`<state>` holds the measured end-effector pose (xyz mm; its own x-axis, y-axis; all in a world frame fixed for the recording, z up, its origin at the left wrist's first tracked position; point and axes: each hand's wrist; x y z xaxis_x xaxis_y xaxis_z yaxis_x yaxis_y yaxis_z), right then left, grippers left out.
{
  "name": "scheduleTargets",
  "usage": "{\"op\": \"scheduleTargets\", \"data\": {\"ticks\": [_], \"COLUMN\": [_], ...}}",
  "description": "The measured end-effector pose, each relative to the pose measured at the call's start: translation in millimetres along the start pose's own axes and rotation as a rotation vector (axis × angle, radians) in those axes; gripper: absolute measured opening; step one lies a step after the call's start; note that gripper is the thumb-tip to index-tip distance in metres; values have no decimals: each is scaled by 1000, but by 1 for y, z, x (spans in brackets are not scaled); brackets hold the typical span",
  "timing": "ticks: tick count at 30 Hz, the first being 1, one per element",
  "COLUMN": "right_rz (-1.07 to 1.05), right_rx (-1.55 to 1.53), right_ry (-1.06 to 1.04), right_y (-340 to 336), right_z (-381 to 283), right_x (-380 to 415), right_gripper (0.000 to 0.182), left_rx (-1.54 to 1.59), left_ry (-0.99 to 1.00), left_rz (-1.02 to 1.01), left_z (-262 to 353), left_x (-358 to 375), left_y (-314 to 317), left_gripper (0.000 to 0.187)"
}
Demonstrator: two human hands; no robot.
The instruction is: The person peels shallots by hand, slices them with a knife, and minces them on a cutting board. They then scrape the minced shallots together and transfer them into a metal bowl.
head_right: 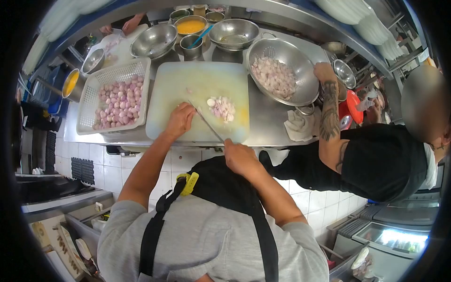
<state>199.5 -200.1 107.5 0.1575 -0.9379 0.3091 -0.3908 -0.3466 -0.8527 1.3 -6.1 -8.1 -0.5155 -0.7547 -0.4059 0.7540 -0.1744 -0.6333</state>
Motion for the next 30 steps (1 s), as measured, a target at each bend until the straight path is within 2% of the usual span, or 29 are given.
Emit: {"op": "scheduleTargets", "data": {"ticks": [16,19,22,26,30], "right_rz": [-48,28,-43,-44,-57], "right_rx": [-6,-9,-17,-20,-14], "right_ry": [22,-25,21,16,11], "right_y": [-5,4,-17,2,-14], "right_z": [-1,4,-8,3,-7], "right_x": [6,-10,7,-3,3], "right_gripper": [25,24,24,24,24], "left_rx": [-5,13,-17,-15,-27], "left_ry": [16,18,18,23,50], "left_rz": [18,15,21,19,43], "left_z": [-1,-1,-1,1,1], "left_x": [-1,0,-2,3,-1], "left_y": [0,2,-2,1,-1], "left_gripper": [9,8,8,7,7]}}
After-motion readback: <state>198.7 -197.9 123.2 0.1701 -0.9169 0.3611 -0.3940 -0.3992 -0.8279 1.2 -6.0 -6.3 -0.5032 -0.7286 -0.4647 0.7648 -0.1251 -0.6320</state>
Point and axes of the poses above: each hand's wrist, its own x-axis away from the middle knuckle, its own y-axis out of the palm, z = x × y, and after that the axes turned 10 degrees about -y, right-handed
